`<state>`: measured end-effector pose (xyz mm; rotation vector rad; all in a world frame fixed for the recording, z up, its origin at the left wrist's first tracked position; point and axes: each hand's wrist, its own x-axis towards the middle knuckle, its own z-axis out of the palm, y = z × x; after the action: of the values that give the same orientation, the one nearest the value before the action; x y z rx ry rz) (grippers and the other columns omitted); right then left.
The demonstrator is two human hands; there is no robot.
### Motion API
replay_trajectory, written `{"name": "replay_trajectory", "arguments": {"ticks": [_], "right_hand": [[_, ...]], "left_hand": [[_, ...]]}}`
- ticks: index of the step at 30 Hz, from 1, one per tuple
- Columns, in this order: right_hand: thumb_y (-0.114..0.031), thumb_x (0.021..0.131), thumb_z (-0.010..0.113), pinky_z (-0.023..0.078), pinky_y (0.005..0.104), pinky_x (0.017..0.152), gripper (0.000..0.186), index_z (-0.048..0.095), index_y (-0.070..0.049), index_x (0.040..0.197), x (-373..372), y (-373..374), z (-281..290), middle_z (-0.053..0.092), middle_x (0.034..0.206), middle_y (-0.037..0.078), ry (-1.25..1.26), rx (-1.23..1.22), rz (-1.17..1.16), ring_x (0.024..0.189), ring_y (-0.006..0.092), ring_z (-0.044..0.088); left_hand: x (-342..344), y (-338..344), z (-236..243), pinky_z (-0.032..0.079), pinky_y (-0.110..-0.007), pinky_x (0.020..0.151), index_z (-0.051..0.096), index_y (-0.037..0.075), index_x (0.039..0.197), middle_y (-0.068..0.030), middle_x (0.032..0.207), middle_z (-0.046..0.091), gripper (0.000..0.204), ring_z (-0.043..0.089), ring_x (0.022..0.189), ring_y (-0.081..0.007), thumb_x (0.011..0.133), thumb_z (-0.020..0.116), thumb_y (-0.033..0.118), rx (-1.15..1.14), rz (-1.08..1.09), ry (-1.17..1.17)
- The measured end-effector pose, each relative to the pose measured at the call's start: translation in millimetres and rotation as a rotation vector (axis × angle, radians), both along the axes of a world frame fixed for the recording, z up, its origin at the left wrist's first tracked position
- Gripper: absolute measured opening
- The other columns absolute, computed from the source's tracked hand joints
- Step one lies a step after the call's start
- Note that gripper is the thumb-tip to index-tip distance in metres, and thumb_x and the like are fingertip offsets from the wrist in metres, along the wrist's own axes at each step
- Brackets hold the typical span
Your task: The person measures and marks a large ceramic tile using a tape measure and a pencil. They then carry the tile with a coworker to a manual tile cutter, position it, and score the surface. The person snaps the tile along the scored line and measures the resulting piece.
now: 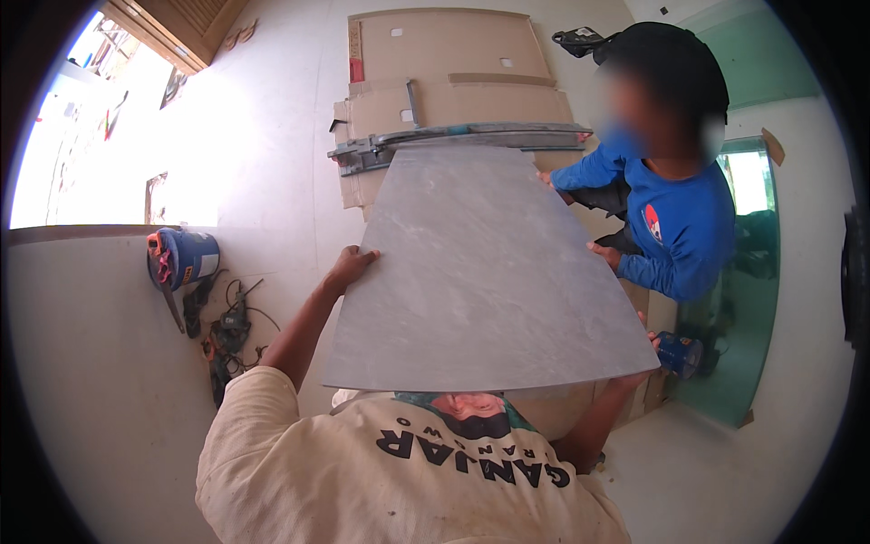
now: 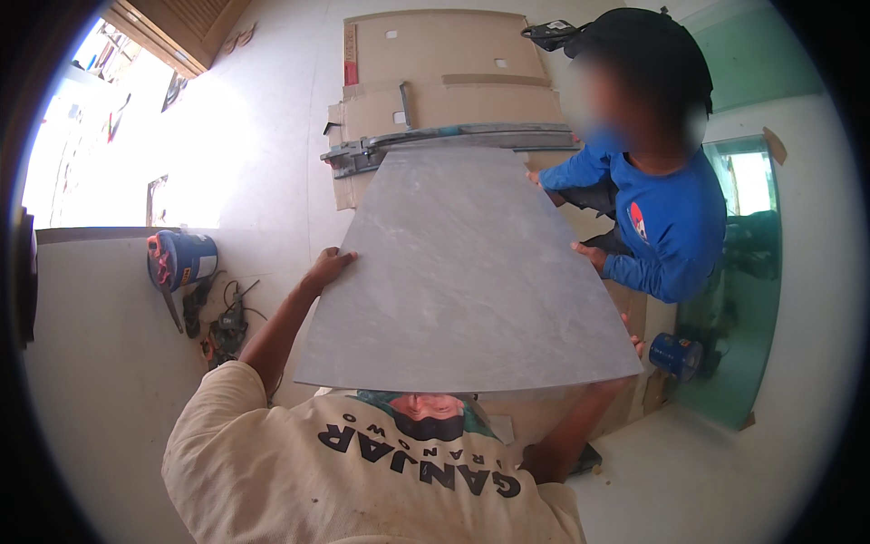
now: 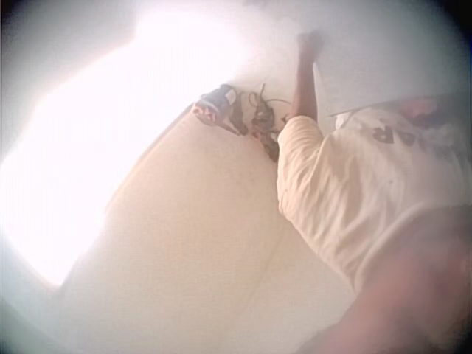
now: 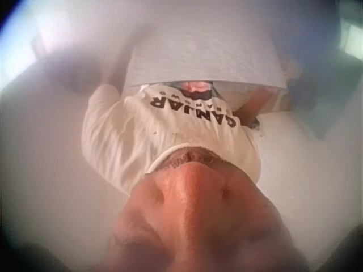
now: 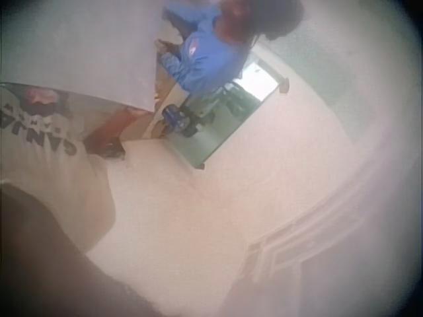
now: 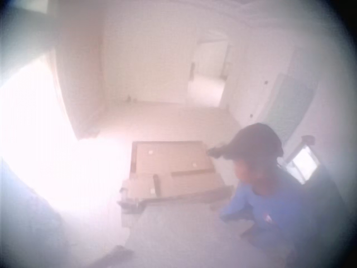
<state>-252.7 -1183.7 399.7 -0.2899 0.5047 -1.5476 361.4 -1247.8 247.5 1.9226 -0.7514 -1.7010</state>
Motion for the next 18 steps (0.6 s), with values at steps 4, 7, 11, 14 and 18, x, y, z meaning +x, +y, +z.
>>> {"name": "replay_trajectory", "arguments": {"ticks": [4,7,11,14,18], "right_hand": [[-0.033,0.102,0.047,0.043,0.0497,0.102,0.033,0.064,-0.007,0.114,-46.0,38.7,-10.8,0.069,0.108,0.004,0.230,0.113,-0.132,0.113,0.0256,0.060],[-0.030,0.101,0.049,0.046,0.0494,0.099,0.028,0.065,-0.009,0.110,-40.8,64.8,0.9,0.068,0.108,0.005,0.272,0.265,-0.250,0.110,0.0262,0.061],[-0.028,0.101,0.048,0.047,0.0499,0.099,0.028,0.062,-0.008,0.116,-68.3,78.5,-13.1,0.066,0.114,0.008,0.265,0.384,-0.292,0.112,0.0273,0.059],[-0.025,0.102,0.046,0.046,0.0501,0.100,0.030,0.060,-0.008,0.122,-74.4,80.2,-18.9,0.062,0.121,0.011,0.274,0.445,-0.297,0.115,0.0280,0.058],[-0.025,0.102,0.044,0.044,0.0490,0.103,0.034,0.056,-0.006,0.129,-91.3,94.5,-37.5,0.058,0.128,0.013,0.355,0.631,-0.359,0.118,0.0289,0.056]], "left_hand": [[-13.7,6.7,-17.3,0.056,-0.039,0.071,0.052,-0.016,0.119,-0.0196,0.100,0.066,0.057,0.067,0.080,-0.0239,0.091,0.067,0.031,-0.023,0.003,-0.011],[-26.9,24.8,13.3,0.056,-0.039,0.071,0.053,-0.015,0.117,-0.0190,0.098,0.066,0.052,0.067,0.079,-0.0237,0.093,0.064,0.030,0.013,-0.002,-0.023],[-41.1,51.9,13.8,0.055,-0.038,0.071,0.055,-0.013,0.117,-0.0177,0.098,0.066,0.049,0.066,0.080,-0.0232,0.095,0.060,0.030,0.054,0.043,0.013],[-56.9,80.9,4.2,0.054,-0.038,0.071,0.055,-0.012,0.116,-0.0159,0.097,0.065,0.046,0.064,0.081,-0.0223,0.095,0.059,0.028,0.081,0.133,0.053],[-73.2,111.0,-3.3,0.052,-0.039,0.074,0.054,-0.007,0.115,-0.0136,0.098,0.060,0.041,0.060,0.087,-0.0224,0.094,0.059,0.028,0.167,0.152,0.067]]}}
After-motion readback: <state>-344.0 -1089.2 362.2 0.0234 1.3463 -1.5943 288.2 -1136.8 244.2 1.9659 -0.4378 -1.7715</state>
